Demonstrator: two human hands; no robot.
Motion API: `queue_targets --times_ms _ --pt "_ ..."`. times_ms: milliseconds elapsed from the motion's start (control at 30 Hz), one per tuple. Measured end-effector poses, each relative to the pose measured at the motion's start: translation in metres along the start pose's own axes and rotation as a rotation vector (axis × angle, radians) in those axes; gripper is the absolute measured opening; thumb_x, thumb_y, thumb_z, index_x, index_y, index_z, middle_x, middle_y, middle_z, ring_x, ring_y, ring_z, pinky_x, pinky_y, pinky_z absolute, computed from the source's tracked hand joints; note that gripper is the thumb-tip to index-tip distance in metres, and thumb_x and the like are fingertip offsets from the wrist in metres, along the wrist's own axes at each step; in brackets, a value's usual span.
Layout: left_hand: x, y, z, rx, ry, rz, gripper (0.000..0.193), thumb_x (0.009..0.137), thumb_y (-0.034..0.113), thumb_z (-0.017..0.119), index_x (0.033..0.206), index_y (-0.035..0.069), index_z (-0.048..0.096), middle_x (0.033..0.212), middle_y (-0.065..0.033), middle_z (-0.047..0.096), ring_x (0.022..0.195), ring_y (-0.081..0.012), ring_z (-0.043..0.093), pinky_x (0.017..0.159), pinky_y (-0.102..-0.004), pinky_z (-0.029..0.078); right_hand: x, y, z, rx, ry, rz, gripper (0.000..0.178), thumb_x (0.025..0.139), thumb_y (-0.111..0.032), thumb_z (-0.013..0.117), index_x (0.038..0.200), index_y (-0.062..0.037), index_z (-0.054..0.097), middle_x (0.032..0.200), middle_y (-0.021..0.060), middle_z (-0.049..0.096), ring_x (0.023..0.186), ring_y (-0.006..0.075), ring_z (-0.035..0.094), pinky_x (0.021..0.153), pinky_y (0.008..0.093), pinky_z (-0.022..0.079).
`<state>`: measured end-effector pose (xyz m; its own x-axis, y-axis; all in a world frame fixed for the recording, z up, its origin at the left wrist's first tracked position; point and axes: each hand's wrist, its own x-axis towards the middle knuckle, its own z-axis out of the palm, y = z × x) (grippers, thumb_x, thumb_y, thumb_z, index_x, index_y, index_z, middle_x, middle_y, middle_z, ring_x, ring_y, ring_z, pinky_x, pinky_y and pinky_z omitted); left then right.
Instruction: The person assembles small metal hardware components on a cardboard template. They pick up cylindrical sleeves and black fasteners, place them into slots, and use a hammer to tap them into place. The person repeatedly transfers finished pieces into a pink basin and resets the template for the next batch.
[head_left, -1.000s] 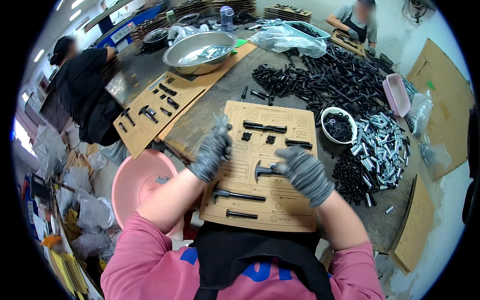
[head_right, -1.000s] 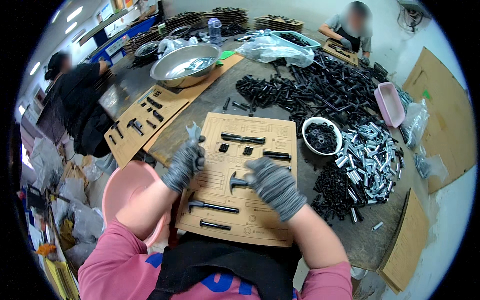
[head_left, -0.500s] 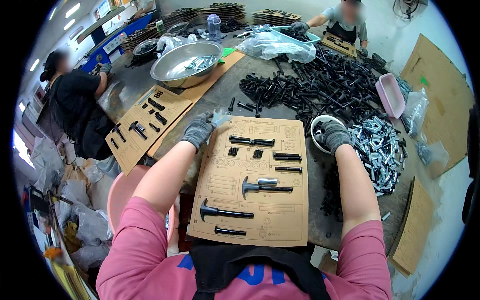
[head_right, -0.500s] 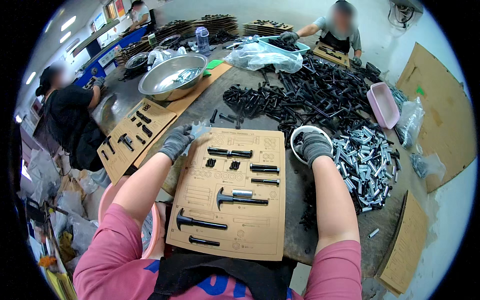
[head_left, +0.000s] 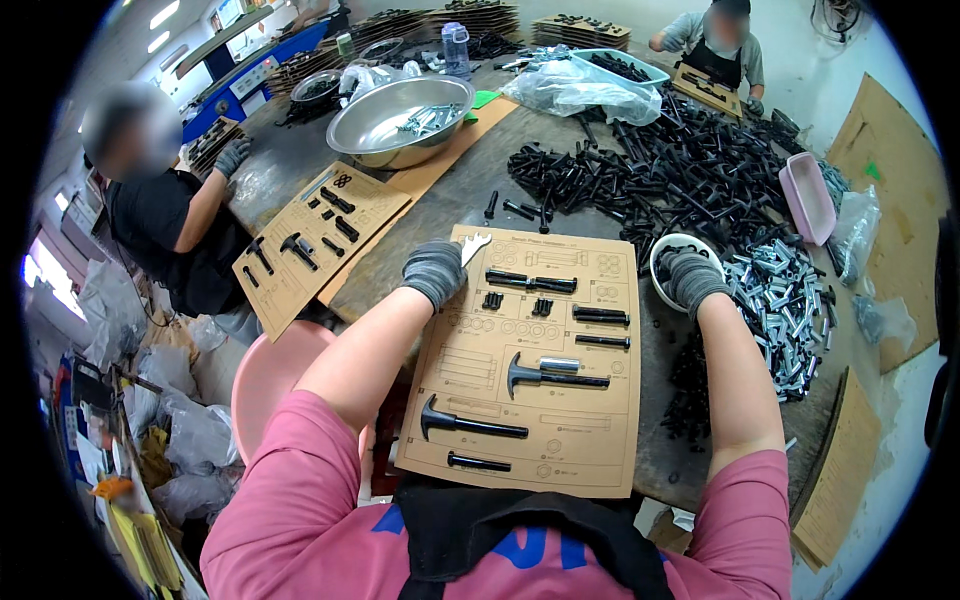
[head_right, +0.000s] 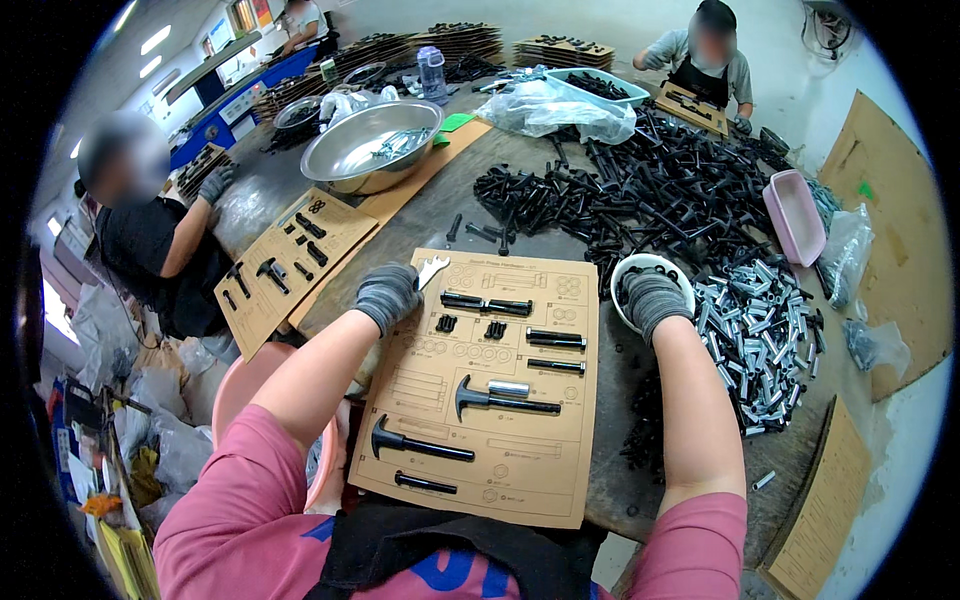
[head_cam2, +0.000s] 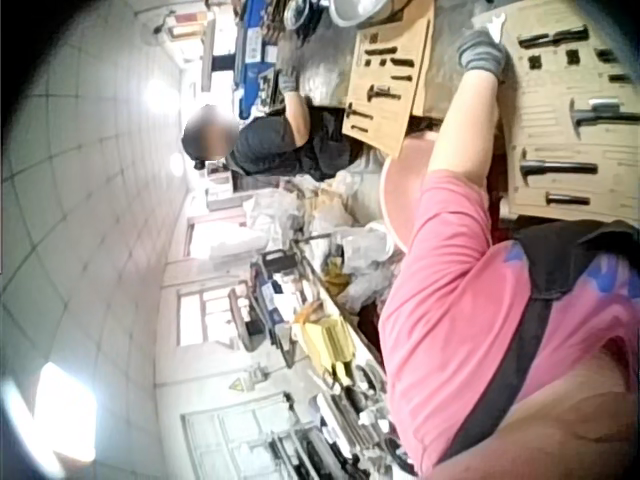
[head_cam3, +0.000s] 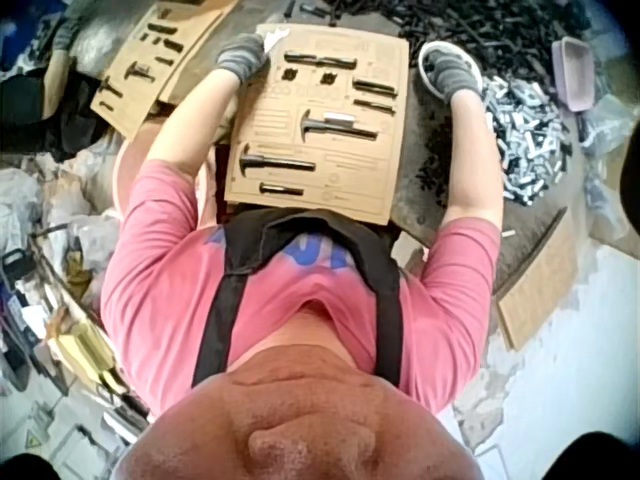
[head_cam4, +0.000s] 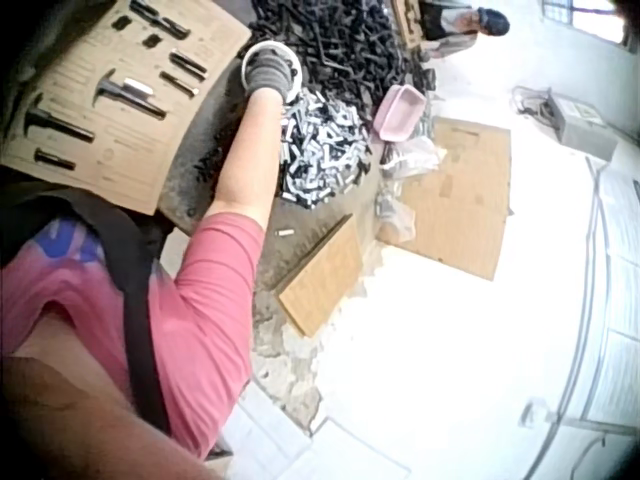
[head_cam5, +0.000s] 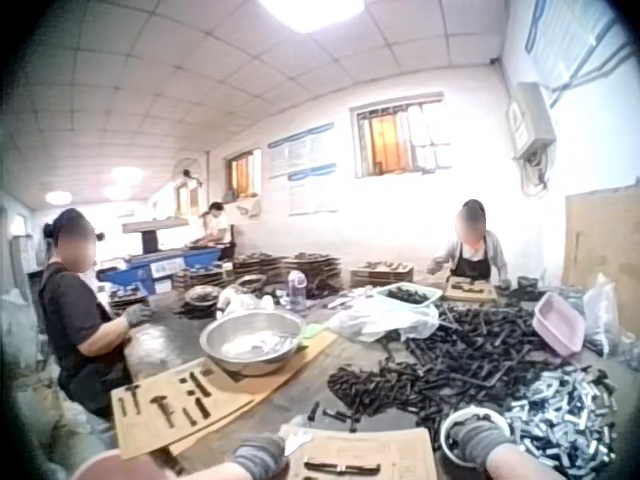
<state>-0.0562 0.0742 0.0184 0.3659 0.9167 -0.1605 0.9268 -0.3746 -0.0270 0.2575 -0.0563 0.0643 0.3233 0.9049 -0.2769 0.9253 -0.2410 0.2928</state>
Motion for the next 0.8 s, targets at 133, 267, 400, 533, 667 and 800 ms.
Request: queue_targets --times_ms 133,267,400,533,667,800 --pt "-0.010 0.003 -0.003 -0.045 -0.019 -0.009 0.026 0.072 0.024 0.059 0.088 0.004 0.062 0.087 -0.0171 0.062 0.081 -0.0313 0.060 0.073 -0.0376 0.047 0.004 0.003 0.004 -0.006 0.002 -0.015 0.034 0.078 -0.022 0.053 0.110 -0.0136 0.056 0.118 0.0091 0.052 0.106 0.0270 0.051 0.092 0.0358 0.040" --pt "-0.019 0.006 -0.002 -0.088 -0.008 -0.036 0.026 0.071 0.023 0.059 0.089 0.004 0.061 0.088 -0.0183 0.061 0.083 -0.0314 0.059 0.073 -0.0384 0.047 0.006 0.004 0.006 -0.013 0.009 -0.026 0.033 0.078 -0.022 0.052 0.110 -0.0135 0.056 0.117 0.0087 0.053 0.106 0.0266 0.051 0.092 0.0354 0.040" --pt "-0.020 0.008 0.001 -0.132 0.015 -0.065 0.026 0.071 0.022 0.060 0.088 0.002 0.061 0.087 -0.0184 0.062 0.081 -0.0311 0.060 0.073 -0.0384 0.048 0.012 0.005 0.011 -0.026 0.018 -0.049 0.032 0.079 -0.022 0.051 0.109 -0.0133 0.056 0.117 0.0083 0.053 0.105 0.0262 0.051 0.092 0.0349 0.040" --pt "-0.023 0.013 -0.006 -0.178 -0.042 -0.099 0.028 0.071 0.023 0.061 0.090 0.002 0.061 0.087 -0.0184 0.062 0.080 -0.0301 0.060 0.072 -0.0378 0.048 0.021 0.010 0.025 -0.041 0.029 -0.084 0.031 0.080 -0.022 0.050 0.109 -0.0132 0.056 0.116 0.0078 0.054 0.105 0.0257 0.052 0.092 0.0345 0.039" --pt "-0.021 0.011 0.000 -0.196 -0.029 -0.086 0.029 0.071 0.024 0.061 0.090 0.001 0.061 0.087 -0.0189 0.061 0.079 -0.0302 0.060 0.073 -0.0378 0.048 0.027 0.021 0.034 0.012 0.096 -0.127 0.030 0.081 -0.022 0.049 0.109 -0.0131 0.056 0.115 0.0074 0.054 0.104 0.0253 0.052 0.092 0.0341 0.039" --pt "-0.025 0.006 -0.001 -0.204 -0.040 -0.107 0.032 0.071 0.025 0.060 0.093 0.002 0.060 0.087 -0.0189 0.061 0.079 -0.0309 0.060 0.073 -0.0378 0.047 -0.019 0.009 -0.007 0.462 0.346 -0.097 0.020 0.075 -0.018 0.056 0.090 -0.0072 0.061 0.086 0.0148 0.062 0.080 0.0286 0.059 0.072 0.0332 0.047"
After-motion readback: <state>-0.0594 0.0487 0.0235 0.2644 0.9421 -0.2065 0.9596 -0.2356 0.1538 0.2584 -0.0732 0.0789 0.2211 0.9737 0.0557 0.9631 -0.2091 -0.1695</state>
